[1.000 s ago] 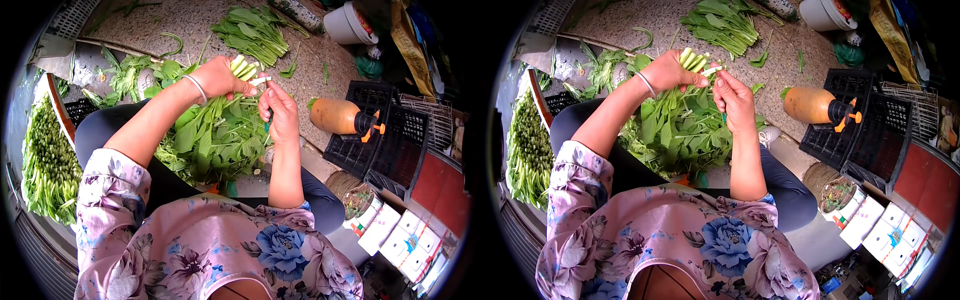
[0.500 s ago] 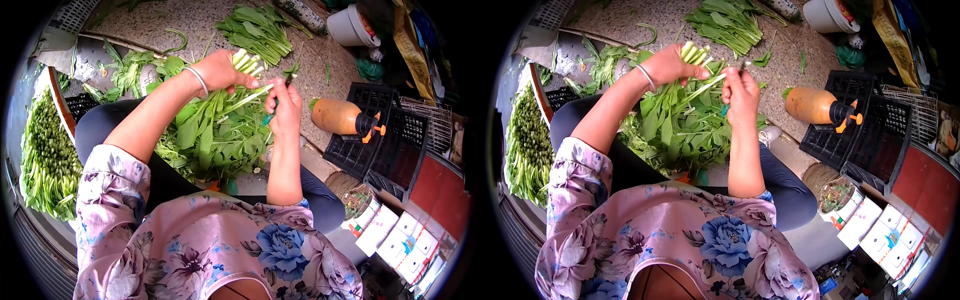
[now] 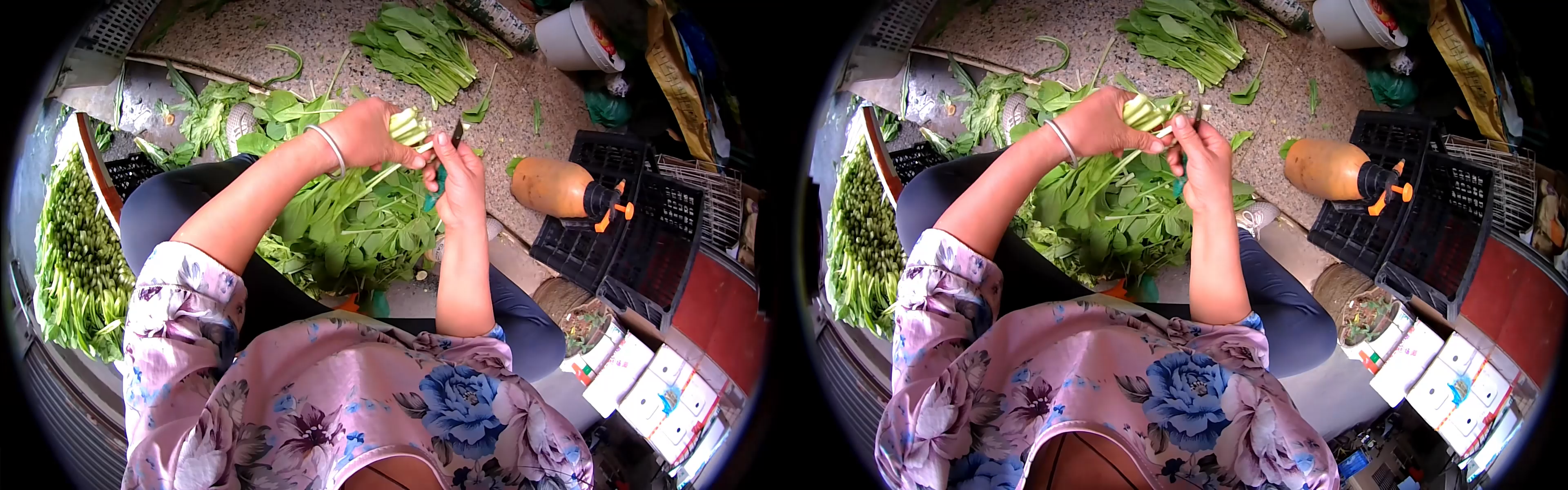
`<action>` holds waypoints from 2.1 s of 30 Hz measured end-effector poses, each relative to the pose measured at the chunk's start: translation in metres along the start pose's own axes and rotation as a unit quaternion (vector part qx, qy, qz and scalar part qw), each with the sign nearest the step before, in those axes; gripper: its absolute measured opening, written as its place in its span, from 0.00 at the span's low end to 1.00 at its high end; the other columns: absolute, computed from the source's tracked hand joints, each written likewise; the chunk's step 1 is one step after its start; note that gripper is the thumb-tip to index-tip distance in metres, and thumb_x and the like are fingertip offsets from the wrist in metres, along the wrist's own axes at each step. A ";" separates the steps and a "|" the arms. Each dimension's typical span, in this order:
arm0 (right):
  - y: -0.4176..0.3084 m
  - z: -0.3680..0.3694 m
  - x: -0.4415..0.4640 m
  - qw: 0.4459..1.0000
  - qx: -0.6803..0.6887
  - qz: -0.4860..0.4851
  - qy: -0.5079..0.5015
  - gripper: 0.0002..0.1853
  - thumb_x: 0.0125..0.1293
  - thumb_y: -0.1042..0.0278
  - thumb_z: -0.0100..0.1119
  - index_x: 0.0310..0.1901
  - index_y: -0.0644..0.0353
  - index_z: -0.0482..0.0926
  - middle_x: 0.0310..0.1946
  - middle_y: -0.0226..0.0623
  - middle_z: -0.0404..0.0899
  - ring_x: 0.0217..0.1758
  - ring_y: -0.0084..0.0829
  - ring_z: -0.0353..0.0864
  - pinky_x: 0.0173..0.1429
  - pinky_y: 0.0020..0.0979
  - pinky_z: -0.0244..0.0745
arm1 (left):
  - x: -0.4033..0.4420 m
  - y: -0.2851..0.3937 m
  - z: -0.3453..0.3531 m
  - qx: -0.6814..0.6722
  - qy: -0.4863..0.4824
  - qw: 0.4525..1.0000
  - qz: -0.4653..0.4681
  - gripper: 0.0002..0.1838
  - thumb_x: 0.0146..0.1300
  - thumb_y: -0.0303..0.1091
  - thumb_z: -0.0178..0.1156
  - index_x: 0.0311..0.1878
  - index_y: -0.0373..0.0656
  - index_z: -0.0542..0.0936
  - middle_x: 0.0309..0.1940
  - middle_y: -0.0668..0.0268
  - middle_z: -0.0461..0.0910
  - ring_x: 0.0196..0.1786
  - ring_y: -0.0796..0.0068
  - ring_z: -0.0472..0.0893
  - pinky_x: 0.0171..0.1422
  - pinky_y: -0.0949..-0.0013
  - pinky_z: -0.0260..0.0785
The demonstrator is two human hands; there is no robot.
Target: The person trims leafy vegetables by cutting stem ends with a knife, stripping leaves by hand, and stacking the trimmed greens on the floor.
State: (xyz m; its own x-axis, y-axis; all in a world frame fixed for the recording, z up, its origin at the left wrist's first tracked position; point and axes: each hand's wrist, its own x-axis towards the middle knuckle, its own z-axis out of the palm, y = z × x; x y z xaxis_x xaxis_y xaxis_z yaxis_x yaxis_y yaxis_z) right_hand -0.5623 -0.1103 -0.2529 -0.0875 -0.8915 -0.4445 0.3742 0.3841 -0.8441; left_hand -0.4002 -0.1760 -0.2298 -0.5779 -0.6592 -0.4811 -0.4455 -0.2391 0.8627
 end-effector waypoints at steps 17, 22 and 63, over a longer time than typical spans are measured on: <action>0.065 -0.088 0.204 0.804 -0.569 -0.050 0.165 0.30 0.46 0.64 0.67 0.54 0.42 0.67 0.53 0.43 0.66 0.55 0.43 0.68 0.57 0.40 0.65 | 0.003 -0.017 -0.005 0.151 0.073 0.986 0.019 0.15 0.48 0.37 0.64 0.38 0.38 0.77 0.26 0.53 0.78 0.33 0.56 0.79 0.40 0.62 0.69; 0.089 -0.119 0.233 0.791 -0.580 -0.112 0.161 0.30 0.42 0.66 0.72 0.49 0.57 0.69 0.44 0.41 0.75 0.45 0.34 0.76 0.48 0.33 0.70 | 0.003 -0.018 -0.005 0.150 0.064 0.986 0.037 0.15 0.47 0.37 0.63 0.35 0.38 0.76 0.26 0.52 0.78 0.33 0.55 0.78 0.41 0.62 0.69; -0.027 -0.019 0.029 0.988 -0.064 -0.132 0.040 0.13 0.55 0.72 0.63 0.41 0.65 0.73 0.29 0.32 0.75 0.21 0.18 0.71 0.18 0.15 0.57 | 0.004 -0.005 0.013 0.229 0.317 0.867 0.310 0.11 0.45 0.28 0.63 0.34 0.41 0.74 0.53 0.56 0.71 0.53 0.57 0.72 0.52 0.63 0.68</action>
State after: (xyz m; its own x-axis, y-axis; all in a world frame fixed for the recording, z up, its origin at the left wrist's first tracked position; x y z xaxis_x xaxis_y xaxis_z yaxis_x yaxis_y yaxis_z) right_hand -0.5923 -0.1419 -0.2486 -0.2409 -0.9450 -0.2212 0.2095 0.1720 -0.9626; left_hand -0.4092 -0.1680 -0.2376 -0.3758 -0.8540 0.3598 -0.4930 0.5130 0.7027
